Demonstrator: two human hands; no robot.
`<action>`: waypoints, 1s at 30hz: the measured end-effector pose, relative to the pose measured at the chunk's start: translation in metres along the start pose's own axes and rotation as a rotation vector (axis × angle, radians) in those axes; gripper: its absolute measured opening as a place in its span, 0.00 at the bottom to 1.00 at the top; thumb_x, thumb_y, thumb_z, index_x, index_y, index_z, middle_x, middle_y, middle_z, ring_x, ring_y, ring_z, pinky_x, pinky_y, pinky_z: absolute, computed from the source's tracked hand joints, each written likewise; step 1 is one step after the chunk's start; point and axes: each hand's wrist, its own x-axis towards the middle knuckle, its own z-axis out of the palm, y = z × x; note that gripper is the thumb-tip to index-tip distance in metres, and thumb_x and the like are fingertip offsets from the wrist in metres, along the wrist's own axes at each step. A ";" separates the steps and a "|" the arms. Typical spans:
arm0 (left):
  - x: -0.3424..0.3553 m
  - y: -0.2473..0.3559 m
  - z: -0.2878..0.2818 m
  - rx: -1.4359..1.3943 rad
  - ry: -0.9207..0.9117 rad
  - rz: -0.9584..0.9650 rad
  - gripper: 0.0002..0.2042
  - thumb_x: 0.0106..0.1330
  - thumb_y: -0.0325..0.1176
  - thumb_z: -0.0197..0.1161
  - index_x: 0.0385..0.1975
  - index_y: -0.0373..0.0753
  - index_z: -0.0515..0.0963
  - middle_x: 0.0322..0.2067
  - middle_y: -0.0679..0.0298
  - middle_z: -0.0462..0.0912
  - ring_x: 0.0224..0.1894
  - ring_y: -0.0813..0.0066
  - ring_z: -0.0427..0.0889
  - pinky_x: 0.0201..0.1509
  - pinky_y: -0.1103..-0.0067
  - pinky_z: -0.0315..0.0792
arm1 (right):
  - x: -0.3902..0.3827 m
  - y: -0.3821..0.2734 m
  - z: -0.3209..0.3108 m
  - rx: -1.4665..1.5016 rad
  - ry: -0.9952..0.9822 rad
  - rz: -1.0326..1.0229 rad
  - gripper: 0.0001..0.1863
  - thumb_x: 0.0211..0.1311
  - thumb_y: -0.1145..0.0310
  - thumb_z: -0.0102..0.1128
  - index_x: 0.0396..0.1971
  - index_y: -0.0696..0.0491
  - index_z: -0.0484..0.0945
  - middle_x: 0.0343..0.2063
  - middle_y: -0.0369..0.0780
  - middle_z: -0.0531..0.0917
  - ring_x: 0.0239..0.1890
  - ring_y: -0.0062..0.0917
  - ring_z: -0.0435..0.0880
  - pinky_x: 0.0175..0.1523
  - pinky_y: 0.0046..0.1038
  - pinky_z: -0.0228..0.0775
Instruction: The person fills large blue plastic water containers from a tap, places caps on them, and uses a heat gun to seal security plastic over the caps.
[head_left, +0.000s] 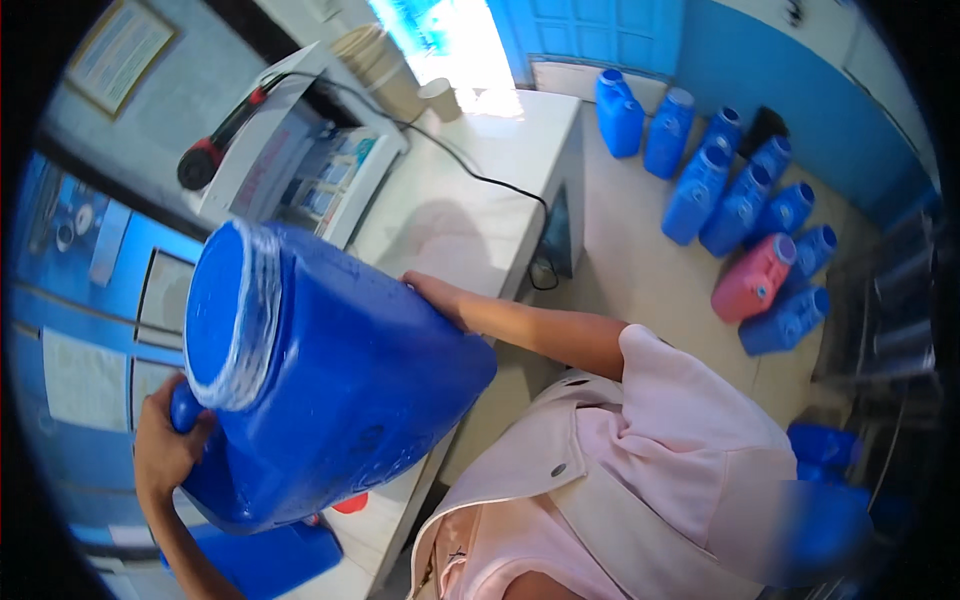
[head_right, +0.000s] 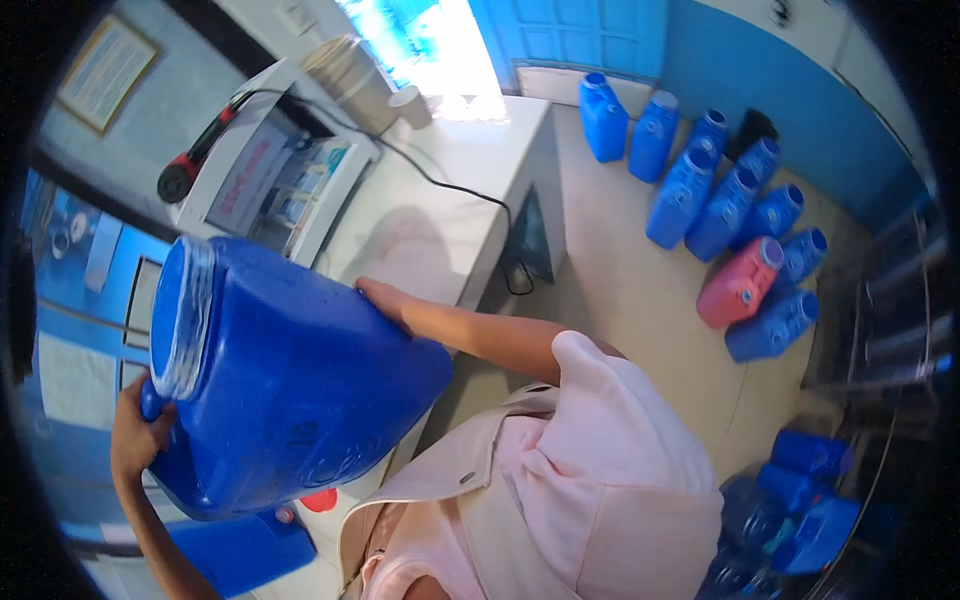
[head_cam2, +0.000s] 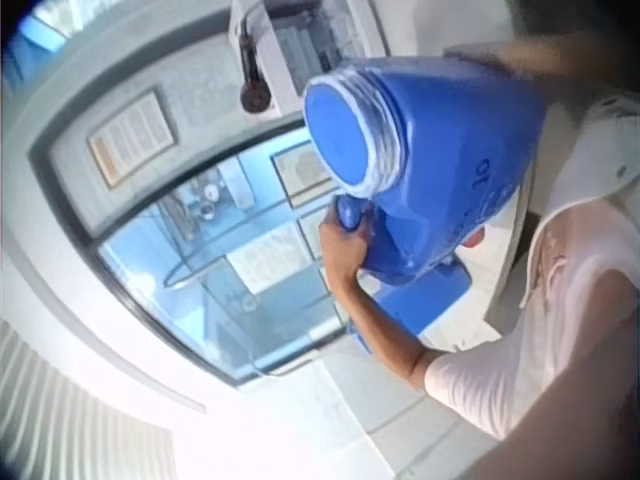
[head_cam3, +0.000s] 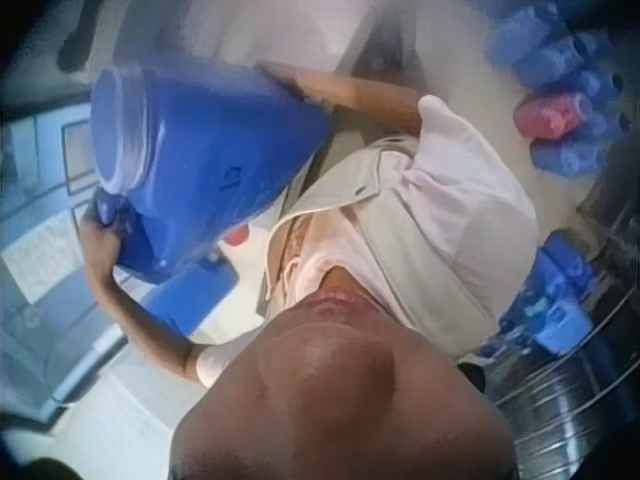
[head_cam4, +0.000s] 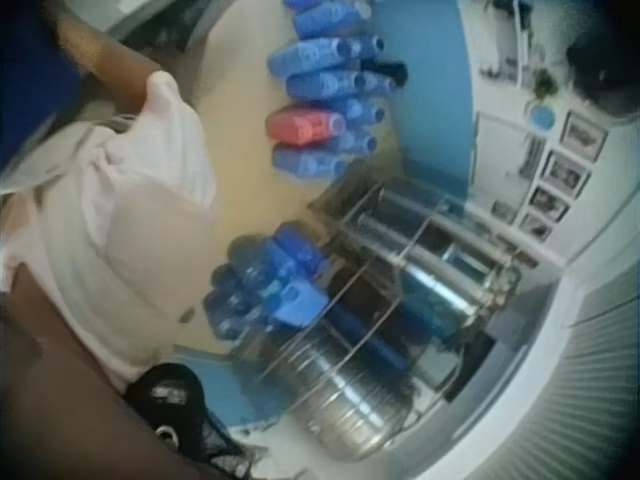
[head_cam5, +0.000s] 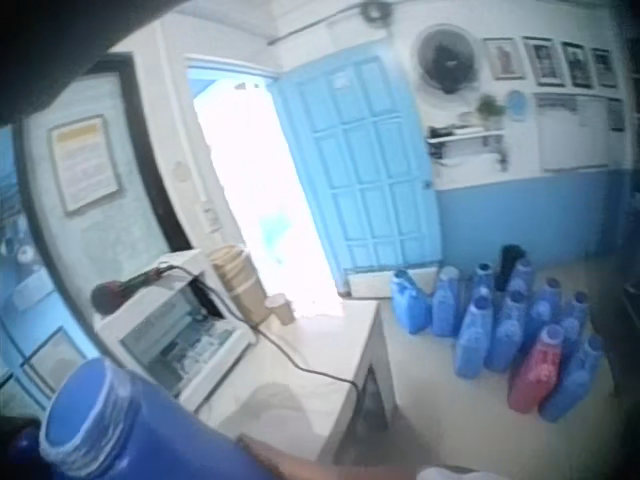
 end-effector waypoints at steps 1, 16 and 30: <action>-0.001 -0.002 -0.011 0.041 -0.161 -0.096 0.11 0.46 0.27 0.64 0.29 0.31 0.74 0.17 0.59 0.75 0.22 0.69 0.75 0.28 0.77 0.68 | -0.014 0.007 0.000 0.026 0.043 -0.011 0.23 0.61 0.52 0.35 0.43 0.53 0.73 0.38 0.42 0.79 0.36 0.26 0.78 0.45 0.30 0.70; -0.069 0.132 0.038 0.271 -0.682 0.206 0.13 0.38 0.35 0.72 0.24 0.37 0.81 0.16 0.62 0.78 0.19 0.75 0.75 0.27 0.80 0.69 | -0.170 0.094 -0.075 0.148 0.309 -0.500 0.18 0.62 0.60 0.37 0.28 0.57 0.72 0.23 0.37 0.74 0.26 0.19 0.70 0.33 0.25 0.64; -0.094 0.251 0.306 0.383 -1.084 0.305 0.18 0.43 0.41 0.63 0.27 0.29 0.77 0.18 0.54 0.78 0.24 0.67 0.78 0.30 0.72 0.69 | -0.291 0.208 -0.353 -0.053 0.750 -0.241 0.20 0.58 0.54 0.43 0.30 0.55 0.78 0.27 0.39 0.79 0.27 0.21 0.76 0.31 0.27 0.68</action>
